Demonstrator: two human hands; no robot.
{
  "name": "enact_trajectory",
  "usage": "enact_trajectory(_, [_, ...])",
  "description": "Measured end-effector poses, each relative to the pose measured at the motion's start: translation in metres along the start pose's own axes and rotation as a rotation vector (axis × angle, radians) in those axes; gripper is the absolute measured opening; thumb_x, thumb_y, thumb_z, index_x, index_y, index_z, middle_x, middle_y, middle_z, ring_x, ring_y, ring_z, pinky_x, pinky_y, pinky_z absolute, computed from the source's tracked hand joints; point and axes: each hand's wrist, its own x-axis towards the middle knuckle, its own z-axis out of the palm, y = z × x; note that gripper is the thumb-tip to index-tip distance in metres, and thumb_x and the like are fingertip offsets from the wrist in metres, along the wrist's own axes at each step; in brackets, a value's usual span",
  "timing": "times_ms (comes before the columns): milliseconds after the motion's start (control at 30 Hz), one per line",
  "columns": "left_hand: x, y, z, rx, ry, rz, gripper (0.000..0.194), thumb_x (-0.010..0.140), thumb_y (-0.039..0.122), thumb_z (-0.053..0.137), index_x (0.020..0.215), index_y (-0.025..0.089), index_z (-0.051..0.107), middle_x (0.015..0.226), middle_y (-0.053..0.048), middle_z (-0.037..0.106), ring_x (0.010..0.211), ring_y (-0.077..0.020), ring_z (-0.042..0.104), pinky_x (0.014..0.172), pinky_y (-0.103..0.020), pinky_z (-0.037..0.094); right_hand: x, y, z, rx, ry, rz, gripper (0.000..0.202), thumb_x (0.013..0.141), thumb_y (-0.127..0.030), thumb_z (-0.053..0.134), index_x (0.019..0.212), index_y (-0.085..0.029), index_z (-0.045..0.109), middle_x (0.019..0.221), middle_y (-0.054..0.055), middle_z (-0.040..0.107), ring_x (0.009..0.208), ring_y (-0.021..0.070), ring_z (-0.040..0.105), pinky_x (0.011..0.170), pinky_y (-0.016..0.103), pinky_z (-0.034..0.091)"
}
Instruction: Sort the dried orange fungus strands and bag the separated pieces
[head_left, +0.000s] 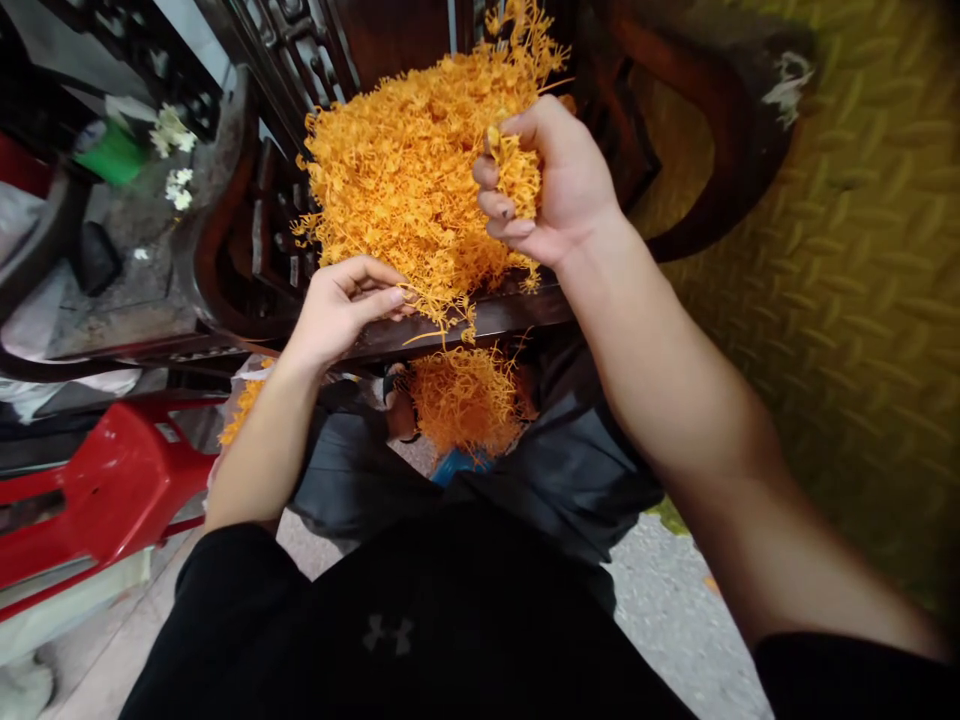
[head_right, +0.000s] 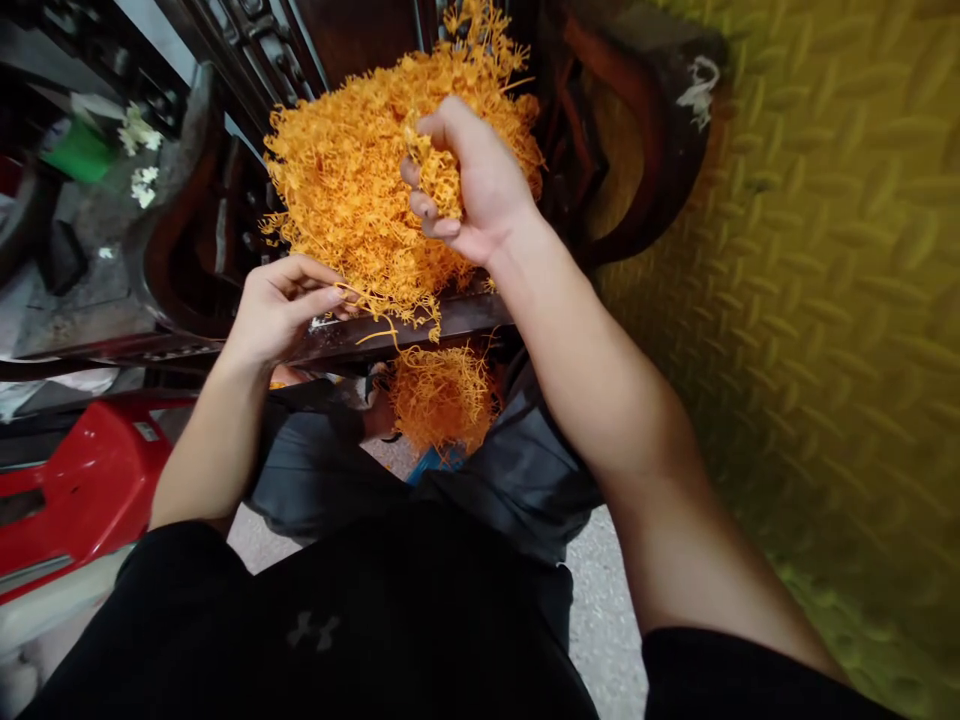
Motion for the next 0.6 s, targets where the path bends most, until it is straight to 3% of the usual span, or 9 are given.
enact_trajectory(67, [-0.007,-0.008,0.01,0.166,-0.122,0.062,0.021,0.071,0.02,0.091,0.086,0.017,0.077,0.08,-0.005,0.075,0.075,-0.0182,0.072,0.072,-0.029,0.055,0.001,0.0,0.002,-0.019,-0.003,-0.004,0.026,0.105,-0.028,0.03,0.083,-0.021,0.042,0.068,-0.008,0.048,0.045,-0.0026,0.041,0.043,0.019,0.011])
enact_trajectory(200, [-0.031,-0.026,0.036,0.536,-0.612,0.175,0.013,0.072,0.021,0.088,0.08,0.025,0.079,0.085,-0.004,0.078,0.086,-0.0221,0.074,0.083,-0.032,0.056,0.008,0.009,0.002,-0.135,0.072,-0.036,0.025,0.1,-0.042,0.054,0.086,-0.022,0.05,0.072,-0.004,0.053,0.048,0.0037,0.047,0.038,0.017,0.02])
enact_trajectory(267, [-0.041,-0.024,0.042,0.567,-0.719,0.233,0.013,0.077,0.023,0.086,0.087,0.028,0.081,0.099,-0.005,0.08,0.101,-0.0256,0.075,0.094,-0.036,0.055,0.013,0.019,0.002,-0.21,0.103,-0.039,0.028,0.094,-0.05,0.065,0.09,-0.024,0.054,0.075,-0.001,0.056,0.054,0.0097,0.053,0.037,0.02,0.028])
enact_trajectory(333, [-0.044,-0.011,0.042,0.54,-0.535,0.35,0.016,0.085,0.024,0.079,0.1,0.029,0.081,0.116,-0.005,0.079,0.118,-0.0272,0.07,0.108,-0.041,0.05,0.017,0.033,0.006,-0.253,0.11,-0.038,0.029,0.093,-0.053,0.065,0.093,-0.025,0.057,0.079,0.002,0.061,0.062,0.0149,0.058,0.039,0.023,0.035])
enact_trajectory(433, [-0.033,0.011,0.039,0.46,-0.025,0.515,0.035,0.086,0.028,0.082,0.12,0.024,0.076,0.136,-0.007,0.07,0.14,-0.0304,0.056,0.116,-0.043,0.045,0.02,0.058,0.024,-0.248,0.055,-0.04,0.029,0.097,-0.052,0.056,0.098,-0.023,0.061,0.09,0.004,0.066,0.078,0.0195,0.065,0.052,0.027,0.049])
enact_trajectory(467, [-0.026,0.015,0.039,0.438,0.091,0.539,0.042,0.084,0.031,0.084,0.123,0.022,0.074,0.139,-0.007,0.067,0.145,-0.0319,0.051,0.115,-0.043,0.045,0.02,0.067,0.032,-0.229,0.034,-0.055,0.029,0.099,-0.051,0.054,0.101,-0.022,0.062,0.094,0.004,0.068,0.085,0.0204,0.067,0.059,0.029,0.054])
enact_trajectory(533, [-0.008,0.015,0.041,0.469,0.171,0.569,0.045,0.088,0.04,0.08,0.126,0.019,0.071,0.143,-0.009,0.064,0.15,-0.0336,0.046,0.116,-0.044,0.045,0.021,0.081,0.047,-0.156,0.004,-0.095,0.033,0.101,-0.051,0.049,0.107,-0.022,0.062,0.102,0.004,0.069,0.1,0.0216,0.068,0.075,0.033,0.059])
enact_trajectory(600, [0.013,0.007,0.044,0.649,0.131,0.654,0.045,0.096,0.05,0.067,0.128,0.019,0.069,0.146,-0.009,0.063,0.148,-0.0333,0.048,0.122,-0.048,0.038,0.022,0.089,0.057,-0.033,-0.018,-0.115,0.041,0.101,-0.059,0.046,0.11,-0.023,0.062,0.107,0.003,0.07,0.113,0.0227,0.066,0.089,0.036,0.059])
